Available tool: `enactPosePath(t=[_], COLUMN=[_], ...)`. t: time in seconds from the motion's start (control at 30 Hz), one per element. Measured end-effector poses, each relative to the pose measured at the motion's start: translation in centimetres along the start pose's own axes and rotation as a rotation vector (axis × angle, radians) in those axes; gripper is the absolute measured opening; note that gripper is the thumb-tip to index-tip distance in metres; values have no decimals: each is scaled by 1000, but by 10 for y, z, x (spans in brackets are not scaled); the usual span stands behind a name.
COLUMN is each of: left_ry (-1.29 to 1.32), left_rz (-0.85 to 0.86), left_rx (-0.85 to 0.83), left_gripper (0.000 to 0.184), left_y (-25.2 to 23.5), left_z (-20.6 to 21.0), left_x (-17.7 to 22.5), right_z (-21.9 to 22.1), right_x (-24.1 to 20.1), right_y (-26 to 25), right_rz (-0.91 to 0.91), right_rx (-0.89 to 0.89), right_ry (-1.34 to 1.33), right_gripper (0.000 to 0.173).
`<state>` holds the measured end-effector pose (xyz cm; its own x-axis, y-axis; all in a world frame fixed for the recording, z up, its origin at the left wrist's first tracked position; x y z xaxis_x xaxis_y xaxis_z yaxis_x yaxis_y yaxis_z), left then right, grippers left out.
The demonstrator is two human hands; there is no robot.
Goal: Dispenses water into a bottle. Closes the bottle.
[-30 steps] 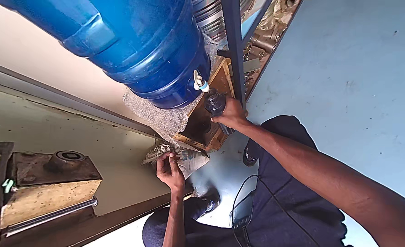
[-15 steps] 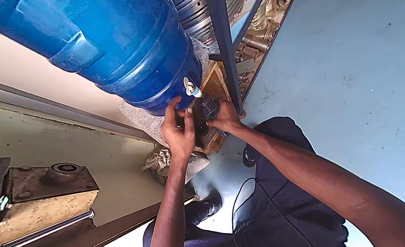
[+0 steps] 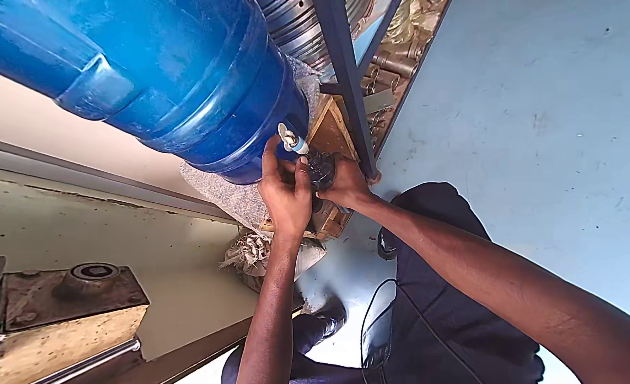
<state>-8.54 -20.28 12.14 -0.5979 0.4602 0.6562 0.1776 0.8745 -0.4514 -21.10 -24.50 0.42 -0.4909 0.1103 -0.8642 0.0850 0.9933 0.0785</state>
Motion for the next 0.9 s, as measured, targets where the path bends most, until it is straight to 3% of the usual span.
enactPosePath(t=[0.57,0.9], left_ry=[-80,-101], left_rz=[28,31], left_rx=[-32,-67], left_gripper=[61,55], left_y=[-6,-8], left_z=[1,-4], left_x=[4,9], right_z=[2,1], right_x=[0,-2], right_y=[0,1], right_rz=[4,5], right_rx=[6,-13], right_ry=[1,21], right_gripper=[78,78])
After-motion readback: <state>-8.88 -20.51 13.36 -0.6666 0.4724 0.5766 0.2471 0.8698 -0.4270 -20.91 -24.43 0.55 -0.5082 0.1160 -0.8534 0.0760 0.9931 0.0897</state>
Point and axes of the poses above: each hand's wrist, its own y-axis away from the middle knuckle, its own z-axis out of the palm, x = y × z, the point moved 6 cm from there along -y, towards the middle knuckle, and after that the axes turned 2 degrees about -y, right-handed, at the moved point
